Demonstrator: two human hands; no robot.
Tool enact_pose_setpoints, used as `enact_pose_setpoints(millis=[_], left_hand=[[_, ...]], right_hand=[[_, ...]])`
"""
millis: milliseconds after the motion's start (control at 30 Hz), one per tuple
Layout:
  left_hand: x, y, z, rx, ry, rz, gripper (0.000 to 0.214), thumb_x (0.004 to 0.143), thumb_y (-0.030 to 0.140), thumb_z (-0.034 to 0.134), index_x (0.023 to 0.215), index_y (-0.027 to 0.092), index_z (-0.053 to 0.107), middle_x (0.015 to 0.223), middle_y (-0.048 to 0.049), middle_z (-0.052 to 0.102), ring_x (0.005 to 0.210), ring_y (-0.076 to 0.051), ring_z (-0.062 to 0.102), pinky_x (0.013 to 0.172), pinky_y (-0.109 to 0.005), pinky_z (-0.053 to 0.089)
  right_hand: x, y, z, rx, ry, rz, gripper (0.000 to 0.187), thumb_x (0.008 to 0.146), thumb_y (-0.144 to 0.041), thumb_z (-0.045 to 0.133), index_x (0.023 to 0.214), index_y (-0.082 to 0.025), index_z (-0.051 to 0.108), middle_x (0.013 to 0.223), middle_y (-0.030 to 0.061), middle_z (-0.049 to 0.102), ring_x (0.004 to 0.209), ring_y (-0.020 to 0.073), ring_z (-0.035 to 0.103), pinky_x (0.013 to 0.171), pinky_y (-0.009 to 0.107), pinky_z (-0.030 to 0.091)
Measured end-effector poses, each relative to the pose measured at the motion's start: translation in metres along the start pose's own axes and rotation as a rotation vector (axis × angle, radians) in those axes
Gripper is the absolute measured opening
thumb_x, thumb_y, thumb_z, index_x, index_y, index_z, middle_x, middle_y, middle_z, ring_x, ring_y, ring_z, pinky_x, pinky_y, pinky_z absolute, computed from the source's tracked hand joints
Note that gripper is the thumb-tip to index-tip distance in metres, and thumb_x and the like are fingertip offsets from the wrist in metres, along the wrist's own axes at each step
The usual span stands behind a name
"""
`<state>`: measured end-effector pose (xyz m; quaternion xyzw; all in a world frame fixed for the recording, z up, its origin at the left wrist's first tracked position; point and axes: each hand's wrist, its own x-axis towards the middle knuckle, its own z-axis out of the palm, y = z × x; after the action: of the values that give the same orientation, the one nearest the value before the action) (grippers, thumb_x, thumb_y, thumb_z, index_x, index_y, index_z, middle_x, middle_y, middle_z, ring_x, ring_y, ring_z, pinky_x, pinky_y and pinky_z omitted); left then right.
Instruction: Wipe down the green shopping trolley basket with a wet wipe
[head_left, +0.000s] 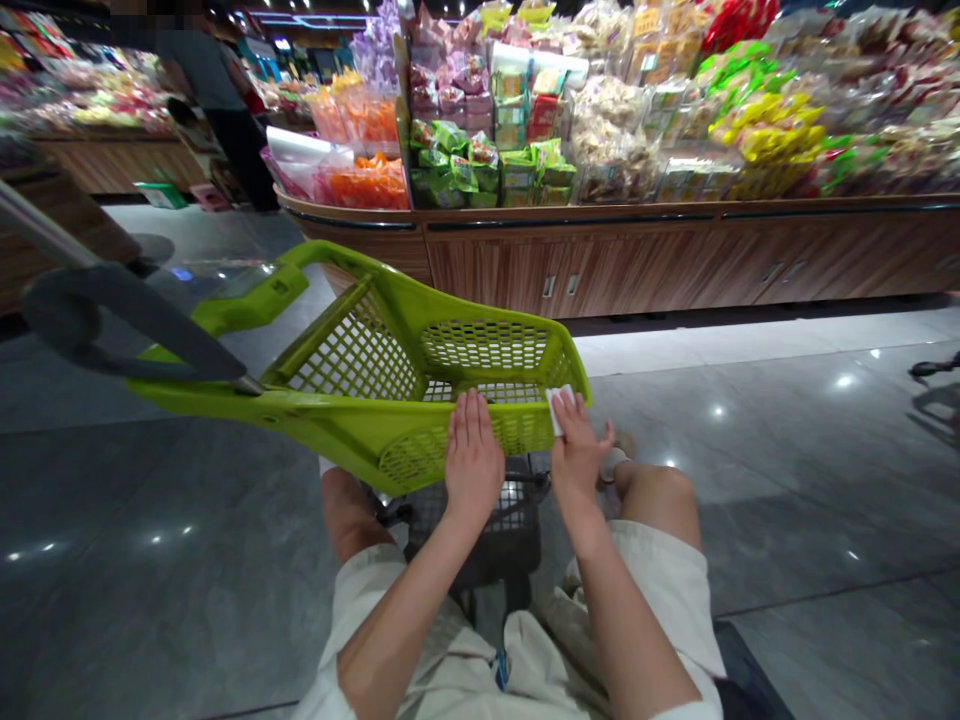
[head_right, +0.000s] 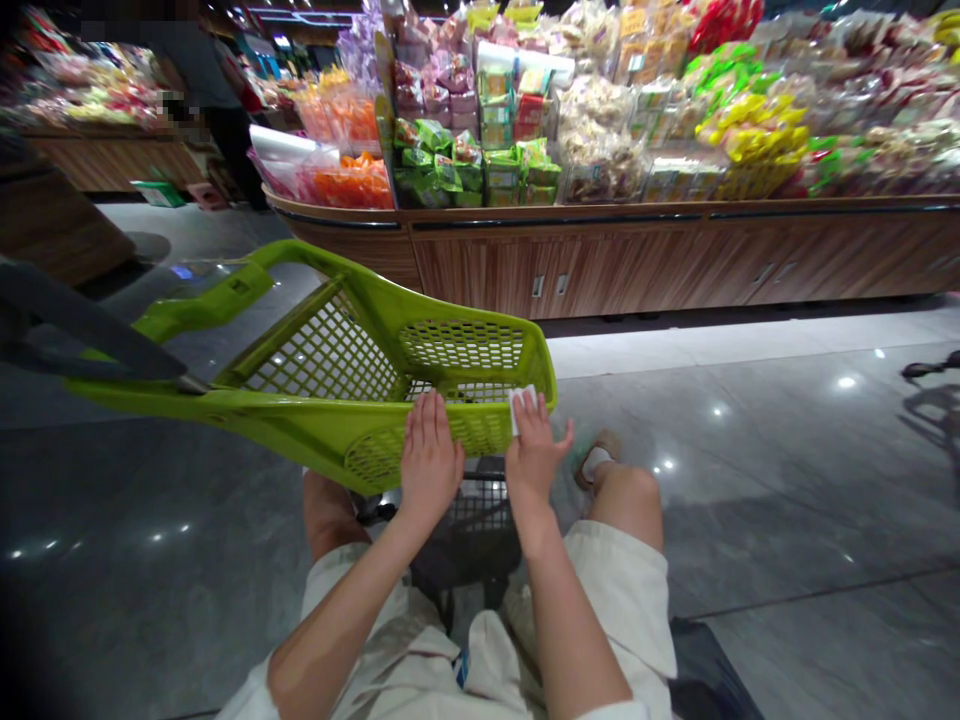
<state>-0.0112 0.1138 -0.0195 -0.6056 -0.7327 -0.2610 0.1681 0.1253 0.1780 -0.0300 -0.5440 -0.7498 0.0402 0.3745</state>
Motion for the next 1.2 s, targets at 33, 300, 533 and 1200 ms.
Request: enact_pose_setpoints(millis=[33,300,533,1200], left_hand=[[0.000,0.000,0.001,0.003,-0.002,-0.004,0.072,0.091,0.014,0.045,0.155,0.001,0.016,0.158,-0.0249,0.034,0.152,-0.032,0.023,0.122,-0.052,0.030],[-0.001,-0.005,-0.003,0.054,-0.058,0.006,0.068,0.091,0.014,0.044,0.154,0.001,0.022,0.159,-0.0227,0.034,0.152,-0.031,0.021,0.123,-0.050,0.029],[0.000,-0.003,-0.002,0.016,-0.024,0.010,0.071,0.090,0.014,0.047,0.154,-0.001,0.019,0.158,-0.0250,0.035,0.151,-0.033,0.025,0.122,-0.051,0.030],[-0.001,-0.003,-0.004,0.037,-0.049,0.014,0.071,0.090,0.013,0.043,0.155,0.001,0.017,0.160,-0.0226,0.032,0.152,-0.030,0.021,0.122,-0.050,0.029]], right_hand=[[-0.001,-0.017,0.004,0.025,-0.036,-0.054,0.071,0.077,-0.002,0.035,0.140,-0.030,0.052,0.146,0.0031,0.056,0.143,0.0193,0.042,0.117,0.058,0.010],[-0.002,-0.053,0.000,0.101,-0.194,-0.283,0.073,0.077,0.000,0.037,0.142,-0.031,0.049,0.149,0.0012,0.053,0.149,0.0171,0.032,0.120,0.054,0.002],[0.005,0.044,-0.017,0.053,-0.047,0.006,0.069,0.077,-0.004,0.037,0.137,-0.033,0.055,0.145,0.0017,0.057,0.145,0.0218,0.039,0.116,0.061,0.015],[0.002,0.000,-0.009,0.037,-0.141,-0.192,0.076,0.074,-0.001,0.038,0.142,-0.033,0.050,0.148,0.0004,0.055,0.146,0.0187,0.037,0.119,0.054,0.011]])
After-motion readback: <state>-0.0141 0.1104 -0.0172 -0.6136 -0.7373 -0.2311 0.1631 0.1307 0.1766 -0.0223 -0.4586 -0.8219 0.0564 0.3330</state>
